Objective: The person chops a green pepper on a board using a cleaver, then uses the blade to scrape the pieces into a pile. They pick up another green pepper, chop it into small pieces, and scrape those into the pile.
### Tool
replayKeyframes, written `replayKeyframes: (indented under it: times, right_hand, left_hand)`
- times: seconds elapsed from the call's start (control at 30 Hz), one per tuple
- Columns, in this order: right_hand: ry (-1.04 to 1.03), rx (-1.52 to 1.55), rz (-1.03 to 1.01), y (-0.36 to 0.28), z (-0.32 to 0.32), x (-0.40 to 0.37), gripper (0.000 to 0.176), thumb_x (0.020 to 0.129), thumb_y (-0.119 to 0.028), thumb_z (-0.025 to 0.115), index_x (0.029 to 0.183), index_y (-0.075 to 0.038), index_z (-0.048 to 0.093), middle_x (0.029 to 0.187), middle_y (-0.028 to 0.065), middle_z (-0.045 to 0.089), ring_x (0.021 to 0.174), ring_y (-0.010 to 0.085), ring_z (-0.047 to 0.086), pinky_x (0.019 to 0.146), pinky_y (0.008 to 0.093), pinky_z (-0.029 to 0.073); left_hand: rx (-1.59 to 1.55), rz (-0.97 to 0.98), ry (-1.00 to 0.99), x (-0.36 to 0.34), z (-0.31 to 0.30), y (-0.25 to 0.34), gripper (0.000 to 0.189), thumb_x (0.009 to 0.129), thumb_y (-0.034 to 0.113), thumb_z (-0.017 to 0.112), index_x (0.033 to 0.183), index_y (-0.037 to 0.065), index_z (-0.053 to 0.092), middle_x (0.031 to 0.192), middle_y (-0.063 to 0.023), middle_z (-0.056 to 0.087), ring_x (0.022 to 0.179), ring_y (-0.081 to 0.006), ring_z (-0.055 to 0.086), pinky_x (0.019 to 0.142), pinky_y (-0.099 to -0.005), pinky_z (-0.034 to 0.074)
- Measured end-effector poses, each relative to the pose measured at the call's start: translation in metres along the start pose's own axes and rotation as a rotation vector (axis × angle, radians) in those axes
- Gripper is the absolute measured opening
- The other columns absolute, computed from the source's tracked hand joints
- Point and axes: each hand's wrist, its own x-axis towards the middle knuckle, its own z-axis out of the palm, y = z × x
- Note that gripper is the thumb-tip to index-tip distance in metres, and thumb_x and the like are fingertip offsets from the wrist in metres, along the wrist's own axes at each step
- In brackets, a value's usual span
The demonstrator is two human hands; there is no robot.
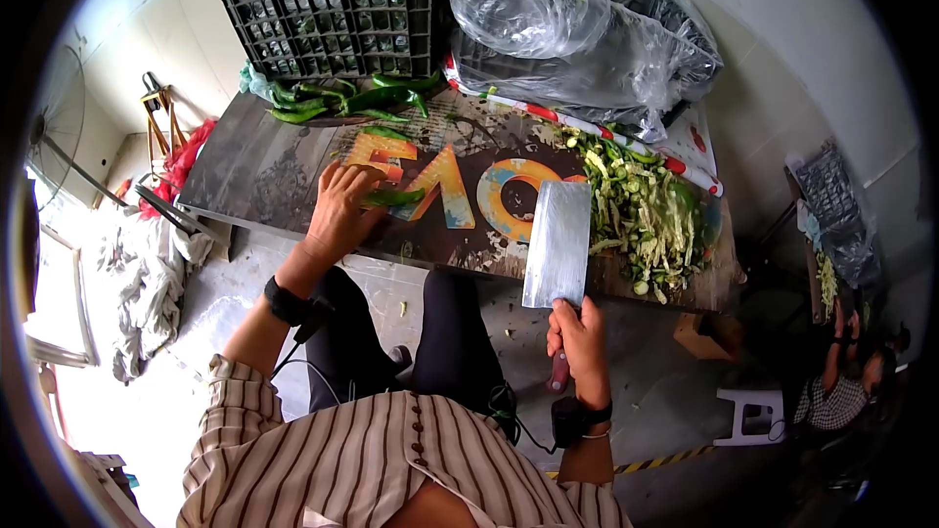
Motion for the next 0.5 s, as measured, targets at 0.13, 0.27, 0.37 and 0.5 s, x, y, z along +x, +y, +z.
replayKeyframes:
  times: [0.13,0.27,0.37,0.5]
  right_hand:
    - [0.007,0.02,0.011,0.001,-0.001,0.0,0.016,0.094,-0.016,0.054,0.087,-0.004,0.046,0.064,0.0012,0.046,0.044,0.0079,0.044,0.039,0.0256,0.039]
    - [0.003,-0.011,0.003,0.001,-0.002,0.001,0.016,0.094,-0.016,0.054,0.087,-0.005,0.046,0.064,0.001,0.046,0.044,0.008,0.045,0.04,0.0253,0.04]
    - [-0.01,-0.035,0.003,0.002,-0.003,0.001,0.012,0.095,-0.016,0.052,0.091,-0.006,0.046,0.064,0.0,0.046,0.045,0.007,0.044,0.04,0.0247,0.039]
    - [-0.011,0.007,-0.004,0.0,-0.001,0.001,0.015,0.094,-0.016,0.054,0.086,-0.005,0.046,0.064,0.001,0.046,0.045,0.0083,0.045,0.04,0.0254,0.04]
  left_hand:
    - [0.018,0.028,0.019,-0.002,-0.005,-0.004,0.029,0.07,0.015,0.071,0.098,0.012,0.064,0.094,-0.0042,0.059,0.098,-0.0227,0.055,0.104,-0.045,0.028]
    - [0.085,0.047,0.009,-0.004,-0.003,-0.01,0.027,0.071,0.019,0.071,0.097,0.014,0.066,0.094,-0.0009,0.06,0.099,-0.0187,0.055,0.104,-0.0467,0.027]
    - [0.105,0.085,0.025,-0.004,-0.001,-0.011,0.025,0.072,0.02,0.071,0.096,0.015,0.067,0.092,0.0007,0.06,0.099,-0.017,0.055,0.104,-0.049,0.025]
    - [0.108,0.095,0.018,-0.003,0.004,-0.017,0.025,0.073,0.021,0.07,0.097,0.016,0.068,0.093,0.0006,0.061,0.098,-0.0169,0.056,0.106,-0.0504,0.023]
